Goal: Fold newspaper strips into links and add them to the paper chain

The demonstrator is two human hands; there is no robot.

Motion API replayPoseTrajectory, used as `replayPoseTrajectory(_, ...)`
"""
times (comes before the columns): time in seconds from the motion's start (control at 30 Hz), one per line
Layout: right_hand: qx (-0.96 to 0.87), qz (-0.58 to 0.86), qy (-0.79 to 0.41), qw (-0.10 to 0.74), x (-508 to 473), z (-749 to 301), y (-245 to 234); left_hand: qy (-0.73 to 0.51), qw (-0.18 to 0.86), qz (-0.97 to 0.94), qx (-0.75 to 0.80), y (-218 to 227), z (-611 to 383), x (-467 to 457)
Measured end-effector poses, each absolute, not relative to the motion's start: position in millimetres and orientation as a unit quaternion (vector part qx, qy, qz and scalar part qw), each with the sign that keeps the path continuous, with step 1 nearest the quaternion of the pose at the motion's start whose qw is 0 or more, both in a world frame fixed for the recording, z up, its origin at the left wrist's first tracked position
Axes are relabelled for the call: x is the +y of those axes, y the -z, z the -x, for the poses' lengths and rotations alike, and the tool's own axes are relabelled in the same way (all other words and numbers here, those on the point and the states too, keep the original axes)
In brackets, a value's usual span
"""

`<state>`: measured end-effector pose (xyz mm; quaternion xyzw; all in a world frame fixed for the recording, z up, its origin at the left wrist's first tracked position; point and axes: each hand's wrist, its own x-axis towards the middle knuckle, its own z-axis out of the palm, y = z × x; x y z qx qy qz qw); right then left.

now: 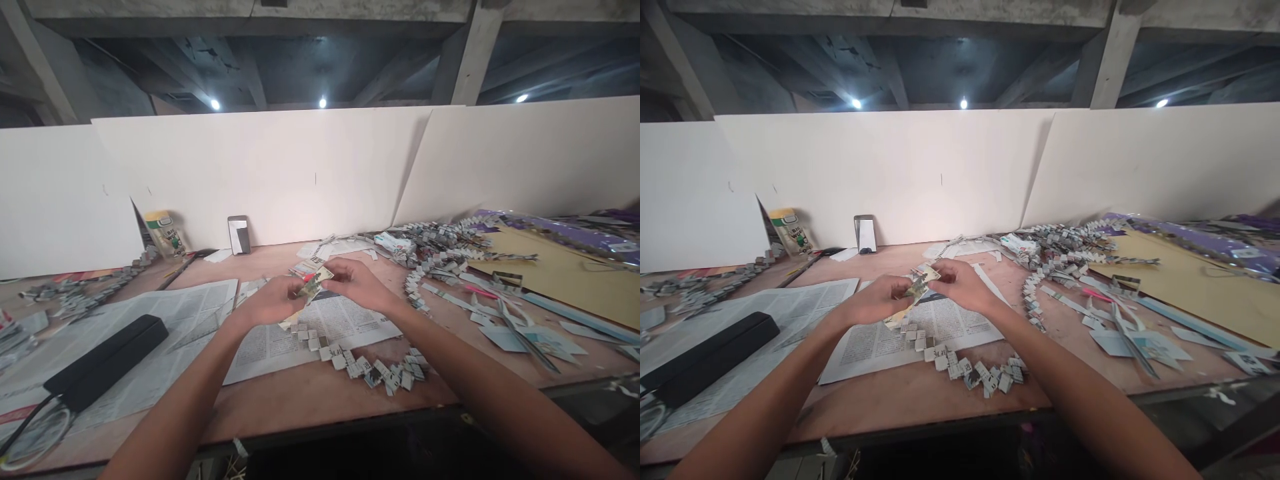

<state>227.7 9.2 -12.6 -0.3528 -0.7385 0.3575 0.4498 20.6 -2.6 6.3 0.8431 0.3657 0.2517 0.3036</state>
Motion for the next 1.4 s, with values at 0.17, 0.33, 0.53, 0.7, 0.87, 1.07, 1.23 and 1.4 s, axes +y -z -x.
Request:
replayPoseTrajectory(0.17, -0.774, 0.357, -0.289, 0.436, 8, -227, 14, -0.278, 0.307, -0.821, 0.392, -4, -19, -1)
replayPoseTrajectory(0.33, -0.792, 0.37, -0.196, 0.445, 4, -224, 13, -0.287, 0.183, -0.843, 0.417, 0, -21, -2)
replayPoseTrajectory(0.53, -0.793, 0.358, -0.193, 0.454, 2, -223, 13, -0.217, 0.02, -0.866, 0.45, 2, -26, -5)
replayPoseTrajectory(0.7, -0.76, 0.338, -0.286, 0.475, 5, -224, 13, -0.172, -0.039, -0.865, 0.469, -1, -29, -9)
replayPoseTrajectory(0.87, -0.668, 0.281, -0.467, 0.506, 8, -224, 12, -0.164, -0.046, -0.88, 0.443, -1, -30, -11)
replayPoseTrajectory(1.07, -0.604, 0.237, -0.555, 0.52, 9, -226, 9, -0.191, -0.044, -0.88, 0.432, 2, -33, -12)
replayPoseTrajectory(1.23, -0.623, 0.201, -0.555, 0.513, 3, -228, 2, -0.251, 0.043, -0.877, 0.407, -1, -32, -12)
replayPoseTrajectory(1.4, -0.682, 0.211, -0.466, 0.523, -3, -225, 1, -0.316, 0.191, -0.857, 0.36, 0, -34, -14)
